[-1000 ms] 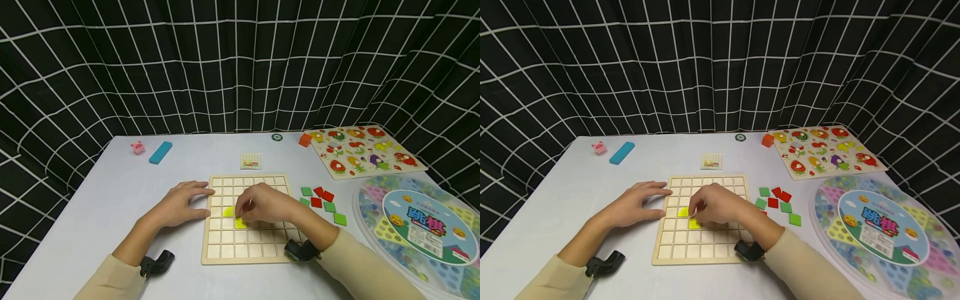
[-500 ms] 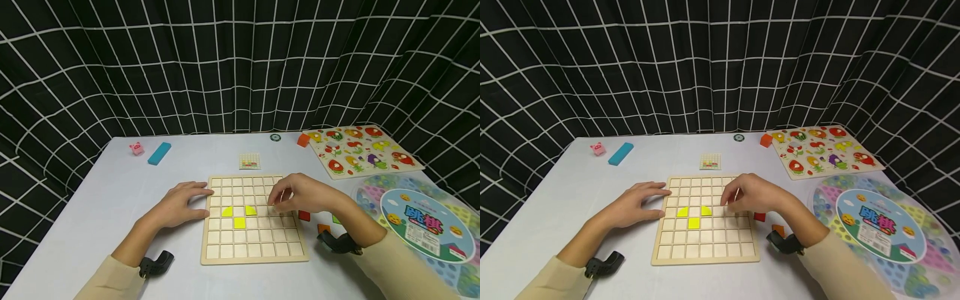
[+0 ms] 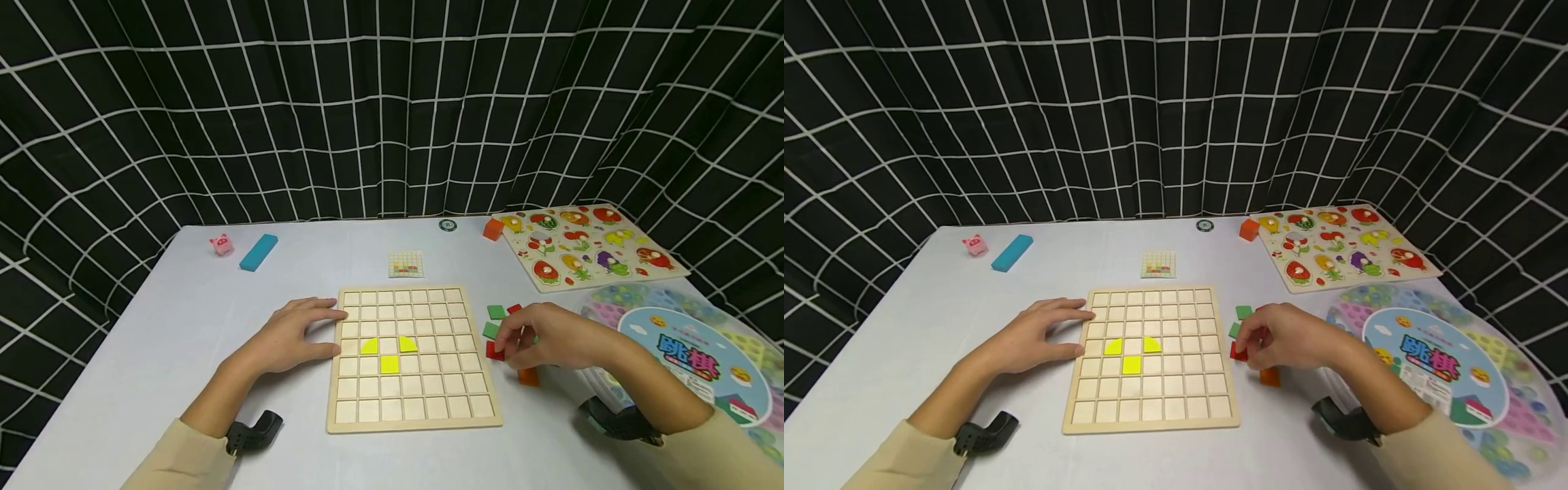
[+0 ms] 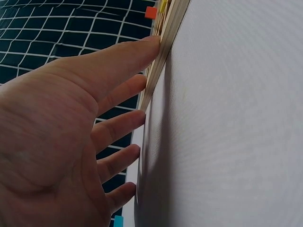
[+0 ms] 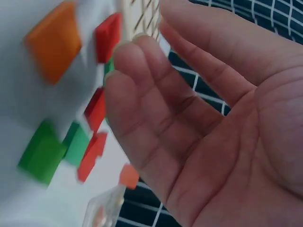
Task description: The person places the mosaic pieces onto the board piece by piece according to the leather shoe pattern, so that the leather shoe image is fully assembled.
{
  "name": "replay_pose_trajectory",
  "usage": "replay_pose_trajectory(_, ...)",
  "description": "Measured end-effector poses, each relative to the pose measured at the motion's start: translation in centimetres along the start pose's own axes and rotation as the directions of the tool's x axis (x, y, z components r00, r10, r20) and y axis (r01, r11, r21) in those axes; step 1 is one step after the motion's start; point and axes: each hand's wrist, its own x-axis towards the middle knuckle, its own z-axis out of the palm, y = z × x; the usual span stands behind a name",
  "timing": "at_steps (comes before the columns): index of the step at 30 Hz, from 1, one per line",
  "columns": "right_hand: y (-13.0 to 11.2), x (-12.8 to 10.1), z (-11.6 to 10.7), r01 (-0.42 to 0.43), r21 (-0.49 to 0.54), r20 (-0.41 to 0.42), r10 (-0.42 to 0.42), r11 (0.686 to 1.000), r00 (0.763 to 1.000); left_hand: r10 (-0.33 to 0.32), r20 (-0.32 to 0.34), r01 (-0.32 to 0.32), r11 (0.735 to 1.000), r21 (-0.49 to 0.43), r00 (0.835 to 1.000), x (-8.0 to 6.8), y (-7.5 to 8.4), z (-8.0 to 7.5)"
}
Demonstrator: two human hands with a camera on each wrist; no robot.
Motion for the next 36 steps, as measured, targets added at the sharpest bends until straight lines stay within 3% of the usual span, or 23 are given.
replay_pose_trajectory(9,1.8,-1.6,1.0,-0.102,-0.007,0.015,0.102,0.995,0.995,0.002,-0.003,-0.002,1.000,-0.002,1.000,0.0,-0.2,0.1)
replay_pose_trajectory(14,1.4,-1.6,1.9,-0.119,-0.125,-0.050,0.114,0.985,0.992,-0.004,0.001,0.004,1.000,-0.009,1.000,-0.1,-0.2,0.1)
replay_pose_trajectory(19,0.7,-1.3,2.4,-0.171,-0.270,-0.122,0.143,0.948,0.982,-0.003,-0.002,0.003,1.000,-0.009,1.000,0.0,-0.1,0.1)
replay_pose_trajectory(22,0.5,-1.2,2.5,-0.174,-0.298,-0.128,0.142,0.939,0.982,0.000,-0.002,0.000,1.000,-0.008,1.000,-0.1,-0.1,0.1)
replay_pose_trajectory(30,0.7,-0.6,2.0,-0.101,-0.199,-0.106,0.081,0.975,0.991,-0.008,0.001,0.008,1.000,-0.013,1.000,-0.1,0.0,0.0)
replay_pose_trajectory(36,0.8,-0.2,0.8,0.034,-0.078,-0.145,-0.045,0.996,0.988,0.003,-0.003,-0.003,1.000,-0.008,1.000,0.0,0.0,0.0)
